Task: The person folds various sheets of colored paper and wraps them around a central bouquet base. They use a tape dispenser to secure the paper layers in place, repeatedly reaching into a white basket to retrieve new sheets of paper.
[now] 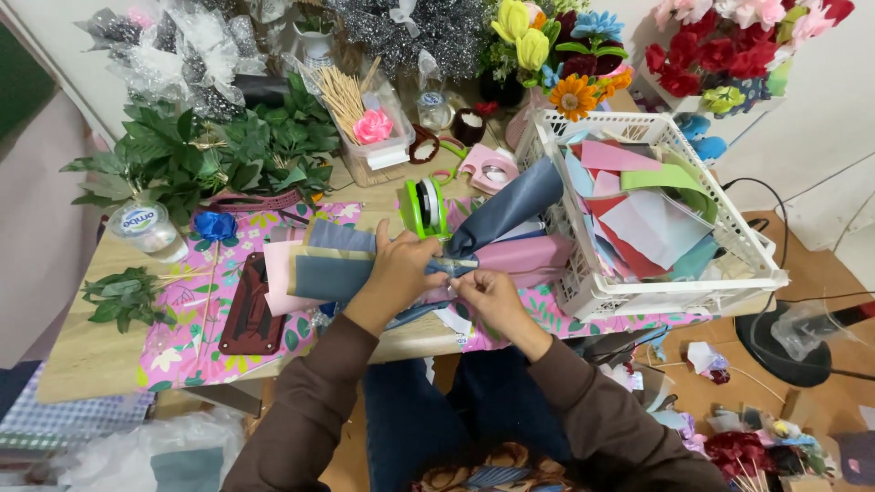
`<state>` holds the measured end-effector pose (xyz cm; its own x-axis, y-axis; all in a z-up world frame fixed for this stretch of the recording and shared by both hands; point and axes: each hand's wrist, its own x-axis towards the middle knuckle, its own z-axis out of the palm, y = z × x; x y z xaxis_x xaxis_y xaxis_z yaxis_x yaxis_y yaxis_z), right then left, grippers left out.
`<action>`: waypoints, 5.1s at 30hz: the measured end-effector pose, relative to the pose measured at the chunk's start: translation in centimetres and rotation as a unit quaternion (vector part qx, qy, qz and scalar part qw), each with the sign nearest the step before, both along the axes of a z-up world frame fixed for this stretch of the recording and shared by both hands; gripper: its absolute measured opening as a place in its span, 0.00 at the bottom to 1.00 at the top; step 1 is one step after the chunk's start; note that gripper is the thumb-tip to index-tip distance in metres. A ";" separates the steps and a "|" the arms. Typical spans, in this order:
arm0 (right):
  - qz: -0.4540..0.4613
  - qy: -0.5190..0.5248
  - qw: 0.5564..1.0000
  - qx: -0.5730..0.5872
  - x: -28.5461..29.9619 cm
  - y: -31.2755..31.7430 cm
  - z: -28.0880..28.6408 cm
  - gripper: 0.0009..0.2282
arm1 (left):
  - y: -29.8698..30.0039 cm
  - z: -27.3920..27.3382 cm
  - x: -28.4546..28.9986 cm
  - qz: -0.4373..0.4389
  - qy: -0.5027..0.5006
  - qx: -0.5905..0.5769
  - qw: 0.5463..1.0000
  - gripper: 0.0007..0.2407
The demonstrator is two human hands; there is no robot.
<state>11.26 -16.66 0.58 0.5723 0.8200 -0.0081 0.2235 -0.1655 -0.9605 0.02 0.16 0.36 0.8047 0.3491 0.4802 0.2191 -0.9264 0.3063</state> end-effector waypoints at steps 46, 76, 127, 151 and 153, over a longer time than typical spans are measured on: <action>0.056 -0.316 0.910 -0.264 6.5 9.4 4.5 0.14 | -4.2 -0.4 -1.0 0.061 0.012 0.048 0.997 0.20; 0.063 -0.313 0.900 -0.297 6.8 10.4 4.4 0.17 | -5.0 -0.5 -1.4 0.086 -0.033 0.107 0.990 0.19; 0.042 -0.529 0.846 0.056 7.9 -5.6 7.0 0.39 | -3.7 5.0 3.2 0.098 0.314 -0.006 0.944 0.24; -0.043 -0.412 0.889 0.198 7.2 -7.5 -2.2 0.37 | -9.8 5.4 -0.8 0.119 0.006 0.182 0.976 0.36; -0.019 -0.401 0.897 0.185 6.8 -7.5 -1.9 0.38 | -9.2 4.1 -1.4 0.157 0.037 0.165 0.973 0.40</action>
